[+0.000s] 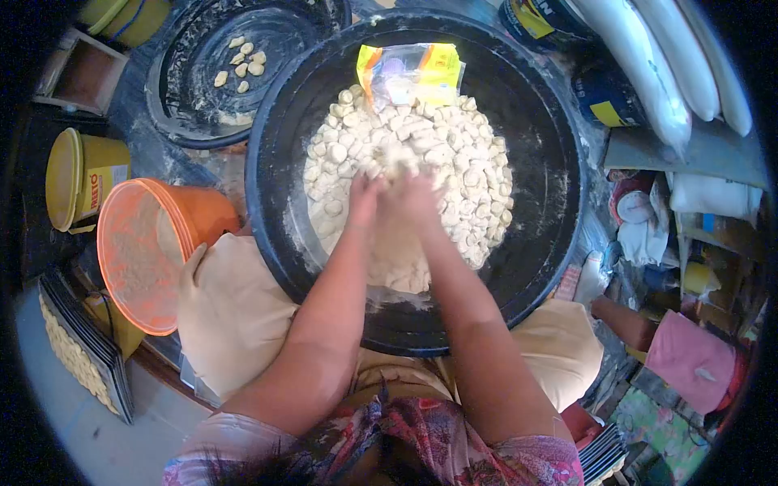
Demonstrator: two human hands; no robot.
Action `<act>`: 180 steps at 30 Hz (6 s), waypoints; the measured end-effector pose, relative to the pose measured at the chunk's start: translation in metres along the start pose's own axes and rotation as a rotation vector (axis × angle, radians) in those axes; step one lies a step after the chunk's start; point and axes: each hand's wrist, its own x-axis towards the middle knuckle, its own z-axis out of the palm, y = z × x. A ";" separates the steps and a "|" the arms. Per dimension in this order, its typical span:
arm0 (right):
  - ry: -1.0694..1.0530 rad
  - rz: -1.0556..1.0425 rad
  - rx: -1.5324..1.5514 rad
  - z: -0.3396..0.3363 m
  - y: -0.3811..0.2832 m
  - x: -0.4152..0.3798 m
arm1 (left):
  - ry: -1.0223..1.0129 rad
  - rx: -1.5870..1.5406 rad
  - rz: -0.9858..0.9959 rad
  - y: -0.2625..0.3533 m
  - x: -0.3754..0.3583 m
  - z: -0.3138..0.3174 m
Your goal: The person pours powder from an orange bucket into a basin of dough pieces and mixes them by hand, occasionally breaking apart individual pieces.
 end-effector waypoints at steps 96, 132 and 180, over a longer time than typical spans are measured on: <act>0.060 0.004 0.978 -0.052 -0.016 -0.069 | -0.453 -0.491 -0.273 0.087 -0.036 -0.003; 0.018 0.014 0.424 -0.029 0.013 -0.023 | -0.536 0.437 -0.226 0.026 -0.010 -0.002; -0.049 -0.153 0.440 -0.180 0.036 -0.182 | -0.949 1.443 0.454 -0.039 -0.115 -0.038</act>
